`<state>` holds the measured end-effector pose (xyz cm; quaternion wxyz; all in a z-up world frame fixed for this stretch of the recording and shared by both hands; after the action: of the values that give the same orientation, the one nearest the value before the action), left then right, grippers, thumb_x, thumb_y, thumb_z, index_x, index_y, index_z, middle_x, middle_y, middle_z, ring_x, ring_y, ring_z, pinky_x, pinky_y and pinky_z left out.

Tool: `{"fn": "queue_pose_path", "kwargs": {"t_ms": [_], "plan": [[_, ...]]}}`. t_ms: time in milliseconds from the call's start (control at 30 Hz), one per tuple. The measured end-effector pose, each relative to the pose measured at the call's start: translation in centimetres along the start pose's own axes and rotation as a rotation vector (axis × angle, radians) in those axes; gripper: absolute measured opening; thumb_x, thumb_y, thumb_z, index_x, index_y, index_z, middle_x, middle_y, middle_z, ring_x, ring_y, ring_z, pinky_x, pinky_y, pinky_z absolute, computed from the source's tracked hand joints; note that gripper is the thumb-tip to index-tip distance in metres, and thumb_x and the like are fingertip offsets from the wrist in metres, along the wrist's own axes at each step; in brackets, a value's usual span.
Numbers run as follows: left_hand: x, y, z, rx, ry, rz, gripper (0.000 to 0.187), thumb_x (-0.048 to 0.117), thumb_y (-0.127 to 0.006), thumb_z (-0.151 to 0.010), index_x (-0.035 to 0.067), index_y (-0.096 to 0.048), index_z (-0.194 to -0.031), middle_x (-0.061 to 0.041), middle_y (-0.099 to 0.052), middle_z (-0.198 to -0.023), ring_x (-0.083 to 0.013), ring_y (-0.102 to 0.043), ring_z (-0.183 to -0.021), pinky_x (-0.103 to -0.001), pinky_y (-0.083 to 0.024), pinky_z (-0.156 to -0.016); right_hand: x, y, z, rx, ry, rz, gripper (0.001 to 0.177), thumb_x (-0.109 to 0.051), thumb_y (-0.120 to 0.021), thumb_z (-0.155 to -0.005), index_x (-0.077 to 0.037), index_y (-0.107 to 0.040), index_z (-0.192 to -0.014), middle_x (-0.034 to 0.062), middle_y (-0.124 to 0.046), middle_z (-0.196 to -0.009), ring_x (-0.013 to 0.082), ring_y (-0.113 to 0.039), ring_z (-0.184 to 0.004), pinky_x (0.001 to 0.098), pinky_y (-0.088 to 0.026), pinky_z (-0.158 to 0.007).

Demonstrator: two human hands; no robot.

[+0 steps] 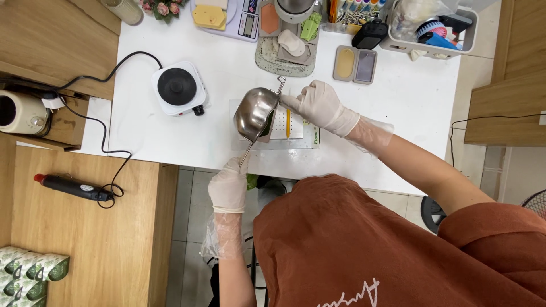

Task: The person stirs green melted wax in a metal melting pot on a small hot plate, then lifts the pot and pours the wax into a candle mold on the table. They add green wax chunks into the pot, press them down with a tool, and continue stirring the mixture.

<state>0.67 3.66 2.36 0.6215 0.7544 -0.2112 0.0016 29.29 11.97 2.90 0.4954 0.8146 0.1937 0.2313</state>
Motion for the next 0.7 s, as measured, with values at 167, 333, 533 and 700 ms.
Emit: {"fn": "queue_pose_path", "kwargs": {"t_ms": [167, 333, 533, 700], "plan": [[-0.3, -0.5, 0.1, -0.048, 0.028, -0.057, 0.011, 0.022, -0.069, -0.093, 0.012, -0.068, -0.088, -0.01, -0.066, -0.066, -0.0281, -0.065, -0.054, -0.04, -0.052, -0.05, 1.1, 0.3, -0.1, -0.016, 0.06, -0.228, 0.031, -0.024, -0.07, -0.094, -0.024, -0.071, -0.125, -0.0006, -0.046, -0.057, 0.0207, -0.051, -0.05, 0.0359, -0.043, -0.05], [0.0, 0.2, -0.2, -0.035, 0.025, -0.054, 0.02, 0.027, -0.07, -0.096, 0.011, -0.066, -0.084, -0.009, -0.065, -0.062, -0.027, -0.065, -0.053, -0.038, -0.052, -0.049, 1.5, 1.4, -0.6, -0.072, 0.079, -0.277, 0.031, -0.022, -0.069, -0.095, -0.025, -0.071, -0.125, -0.002, -0.046, -0.055, 0.0202, -0.052, -0.048, 0.0355, -0.044, -0.051], [0.3, 0.7, -0.4, 0.022, -0.013, -0.046, 0.02, 0.026, -0.069, -0.097, 0.012, -0.066, -0.083, -0.01, -0.066, -0.066, -0.028, -0.065, -0.053, -0.039, -0.053, -0.049, 0.8, 1.1, 0.1, 0.049, 0.029, -0.073, 0.042, -0.018, -0.068, -0.093, -0.026, -0.066, -0.134, -0.004, -0.048, -0.063, 0.0175, -0.054, -0.057, 0.0327, -0.046, -0.057], [0.3, 0.9, -0.5, 0.001, 0.062, 0.002, 0.022, 0.03, -0.069, -0.098, 0.013, -0.068, -0.085, -0.012, -0.066, -0.066, -0.0307, -0.067, -0.057, -0.04, -0.053, -0.05, 1.0, 1.0, 0.2, -0.081, 0.072, -0.209, 0.041, -0.017, -0.069, -0.093, -0.028, -0.066, -0.133, -0.0034, -0.046, -0.058, 0.0179, -0.051, -0.051, 0.0342, -0.043, -0.051]]}}
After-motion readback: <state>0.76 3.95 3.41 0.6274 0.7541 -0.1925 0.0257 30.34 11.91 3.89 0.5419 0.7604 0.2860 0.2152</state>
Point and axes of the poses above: each hand's wrist, its own z-axis away from the middle knuckle, its own y-axis out of the back of the hand, x = y × z, the point moved 4 cm from there along -z, towards the middle knuckle
